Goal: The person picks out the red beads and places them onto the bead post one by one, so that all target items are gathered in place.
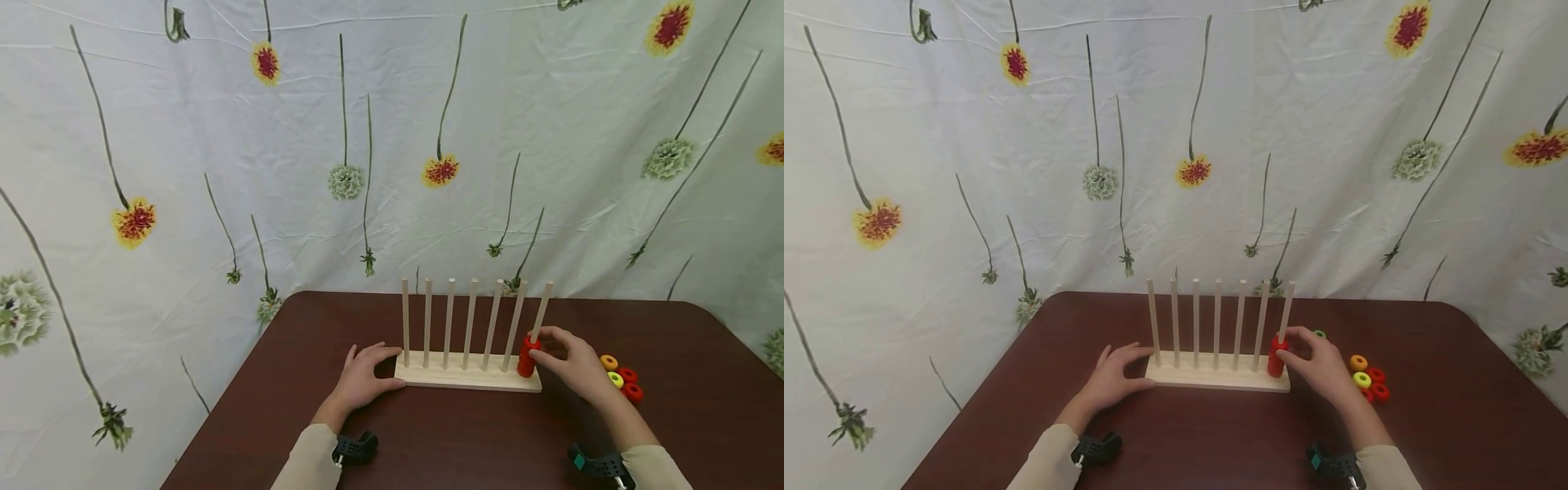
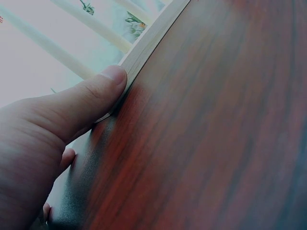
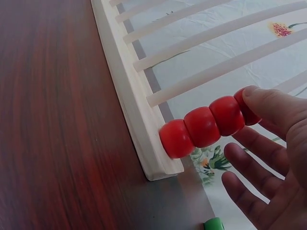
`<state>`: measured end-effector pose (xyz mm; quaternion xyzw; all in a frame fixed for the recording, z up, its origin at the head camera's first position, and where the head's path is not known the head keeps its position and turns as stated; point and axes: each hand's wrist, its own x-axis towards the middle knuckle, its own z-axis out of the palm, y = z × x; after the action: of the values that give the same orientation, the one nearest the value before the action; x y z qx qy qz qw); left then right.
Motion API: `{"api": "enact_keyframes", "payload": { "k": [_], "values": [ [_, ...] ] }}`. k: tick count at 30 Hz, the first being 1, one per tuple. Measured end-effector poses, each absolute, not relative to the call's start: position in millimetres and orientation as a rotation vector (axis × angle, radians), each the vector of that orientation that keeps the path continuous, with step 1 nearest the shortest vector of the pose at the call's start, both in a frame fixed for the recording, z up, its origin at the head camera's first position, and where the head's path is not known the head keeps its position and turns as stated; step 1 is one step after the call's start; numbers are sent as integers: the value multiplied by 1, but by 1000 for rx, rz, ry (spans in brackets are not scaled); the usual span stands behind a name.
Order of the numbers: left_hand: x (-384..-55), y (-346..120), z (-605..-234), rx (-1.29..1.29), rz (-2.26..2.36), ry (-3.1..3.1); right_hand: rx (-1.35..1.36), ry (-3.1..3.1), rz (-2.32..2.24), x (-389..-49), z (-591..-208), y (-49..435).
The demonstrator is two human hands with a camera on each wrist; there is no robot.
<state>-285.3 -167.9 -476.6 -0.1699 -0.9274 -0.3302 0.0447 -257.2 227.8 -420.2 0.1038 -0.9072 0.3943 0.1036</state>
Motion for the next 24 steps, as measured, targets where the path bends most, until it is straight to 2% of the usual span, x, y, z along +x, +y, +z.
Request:
{"api": "enact_keyframes", "payload": {
  "k": [12, 24],
  "values": [
    [-284, -167, -476, -522, -1015, -2833, 339, -2704, 1154, -256, -421, 233],
    [-285, -168, -475, -525, -1013, -2834, 333, -2704, 1141, -254, -413, 258]
  ]
}}
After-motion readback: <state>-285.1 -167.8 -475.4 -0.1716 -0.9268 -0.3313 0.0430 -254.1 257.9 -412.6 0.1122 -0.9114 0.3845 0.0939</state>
